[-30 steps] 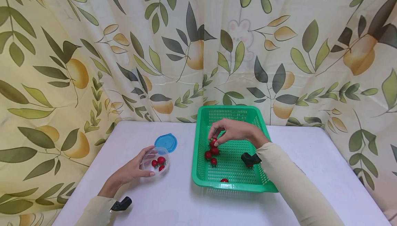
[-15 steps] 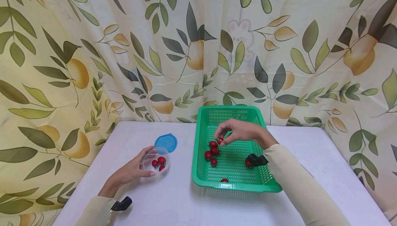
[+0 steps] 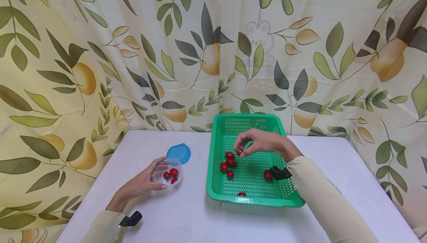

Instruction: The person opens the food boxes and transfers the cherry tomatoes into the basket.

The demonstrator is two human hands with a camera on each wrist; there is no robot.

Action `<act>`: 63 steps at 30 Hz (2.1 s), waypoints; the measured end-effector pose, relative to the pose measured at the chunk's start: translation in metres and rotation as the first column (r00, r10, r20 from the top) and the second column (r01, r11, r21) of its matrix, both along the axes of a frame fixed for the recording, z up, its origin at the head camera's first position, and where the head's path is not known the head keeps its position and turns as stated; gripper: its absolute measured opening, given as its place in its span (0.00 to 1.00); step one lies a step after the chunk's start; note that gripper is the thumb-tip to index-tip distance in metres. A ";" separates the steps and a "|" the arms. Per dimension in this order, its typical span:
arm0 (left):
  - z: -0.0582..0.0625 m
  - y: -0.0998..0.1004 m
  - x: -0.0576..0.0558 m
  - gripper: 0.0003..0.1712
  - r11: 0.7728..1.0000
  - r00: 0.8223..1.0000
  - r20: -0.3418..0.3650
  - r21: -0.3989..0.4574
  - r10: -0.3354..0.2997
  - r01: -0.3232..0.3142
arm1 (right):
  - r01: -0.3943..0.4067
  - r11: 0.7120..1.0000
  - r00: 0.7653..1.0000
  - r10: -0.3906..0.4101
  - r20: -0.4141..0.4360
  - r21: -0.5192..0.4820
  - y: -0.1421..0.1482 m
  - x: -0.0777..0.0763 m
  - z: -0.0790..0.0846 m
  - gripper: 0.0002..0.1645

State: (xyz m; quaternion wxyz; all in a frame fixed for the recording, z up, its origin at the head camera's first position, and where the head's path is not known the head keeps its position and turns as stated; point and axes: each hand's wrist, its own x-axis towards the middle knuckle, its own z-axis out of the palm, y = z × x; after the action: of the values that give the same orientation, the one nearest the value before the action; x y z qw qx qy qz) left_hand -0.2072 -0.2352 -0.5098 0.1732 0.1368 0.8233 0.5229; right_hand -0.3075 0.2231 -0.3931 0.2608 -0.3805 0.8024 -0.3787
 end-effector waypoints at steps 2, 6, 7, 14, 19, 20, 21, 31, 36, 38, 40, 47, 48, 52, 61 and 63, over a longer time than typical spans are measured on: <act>0.000 0.000 0.000 0.58 1.000 1.000 0.001 0.000 0.000 0.000 | 0.004 1.000 1.000 -0.004 0.001 0.000 0.001 0.000 0.000 0.12; 0.000 0.000 0.000 0.57 1.000 1.000 -0.007 -0.001 -0.011 0.011 | 0.013 1.000 1.000 -0.013 0.002 0.003 0.002 0.000 0.000 0.13; 0.000 0.000 0.000 0.57 1.000 1.000 -0.010 -0.002 -0.014 0.014 | 0.014 1.000 1.000 -0.014 0.004 0.002 0.003 0.000 0.001 0.13; 0.001 0.000 0.001 0.58 1.000 1.000 -0.005 0.002 -0.012 0.012 | 0.020 1.000 0.999 -0.020 0.027 -0.002 0.005 0.000 0.001 0.15; 0.001 0.000 0.001 0.58 1.000 1.000 -0.002 0.003 -0.010 0.010 | 0.012 1.000 1.000 -0.012 0.012 -0.001 0.001 0.000 0.003 0.15; 0.001 0.000 0.001 0.58 1.000 1.000 -0.003 0.003 -0.009 0.009 | 0.007 1.000 1.000 -0.007 0.011 -0.002 -0.001 0.000 0.003 0.15; 0.001 0.000 0.001 0.58 1.000 1.000 -0.005 0.004 -0.009 0.009 | 0.006 1.000 1.000 -0.006 0.012 -0.003 -0.003 0.001 0.004 0.15; 0.001 0.002 -0.001 0.59 1.000 1.000 0.007 -0.006 0.011 -0.011 | -0.046 0.999 0.999 0.046 0.000 -0.016 -0.029 -0.002 0.004 0.14; 0.002 0.002 -0.001 0.59 1.000 1.000 0.004 -0.012 -0.001 0.001 | -0.050 0.999 0.999 0.050 0.021 -0.010 -0.043 -0.002 0.006 0.14; 0.003 0.002 -0.001 0.59 1.000 1.000 0.001 -0.013 -0.007 0.007 | -0.053 0.999 0.998 0.053 0.023 -0.008 -0.049 -0.002 0.007 0.16; 0.003 0.002 -0.001 0.60 1.000 1.000 0.001 -0.013 -0.009 0.009 | -0.058 0.998 0.998 0.058 0.027 -0.004 -0.056 -0.001 0.009 0.17; 0.002 0.002 -0.001 0.60 1.000 1.000 -0.003 -0.005 -0.008 0.008 | -0.081 0.997 0.996 0.080 0.031 0.017 -0.080 0.000 0.012 0.17; 0.002 0.002 -0.001 0.60 1.000 1.000 -0.004 -0.005 -0.009 0.009 | -0.082 0.996 0.996 0.081 0.032 0.021 -0.084 0.000 0.013 0.17; 0.001 0.001 -0.001 0.60 1.000 1.000 -0.008 -0.009 -0.010 0.010 | -0.092 0.995 0.995 0.091 0.047 0.032 -0.096 -0.001 0.013 0.17; -0.001 0.001 -0.001 0.60 1.000 1.000 0.004 0.003 -0.005 0.005 | -0.131 0.990 0.990 0.128 0.066 0.050 -0.123 -0.001 0.012 0.19; 0.000 0.001 -0.001 0.59 1.000 1.000 0.013 0.005 -0.001 0.001 | -0.143 0.989 0.988 0.139 0.072 0.046 -0.129 -0.002 0.012 0.19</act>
State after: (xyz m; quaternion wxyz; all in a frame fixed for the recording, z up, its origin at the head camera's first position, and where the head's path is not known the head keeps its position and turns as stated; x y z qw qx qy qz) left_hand -0.2080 -0.2340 -0.5101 0.1784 0.1342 0.8209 0.5257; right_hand -0.3091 0.0941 -0.3809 0.3240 -0.4163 0.7733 -0.3517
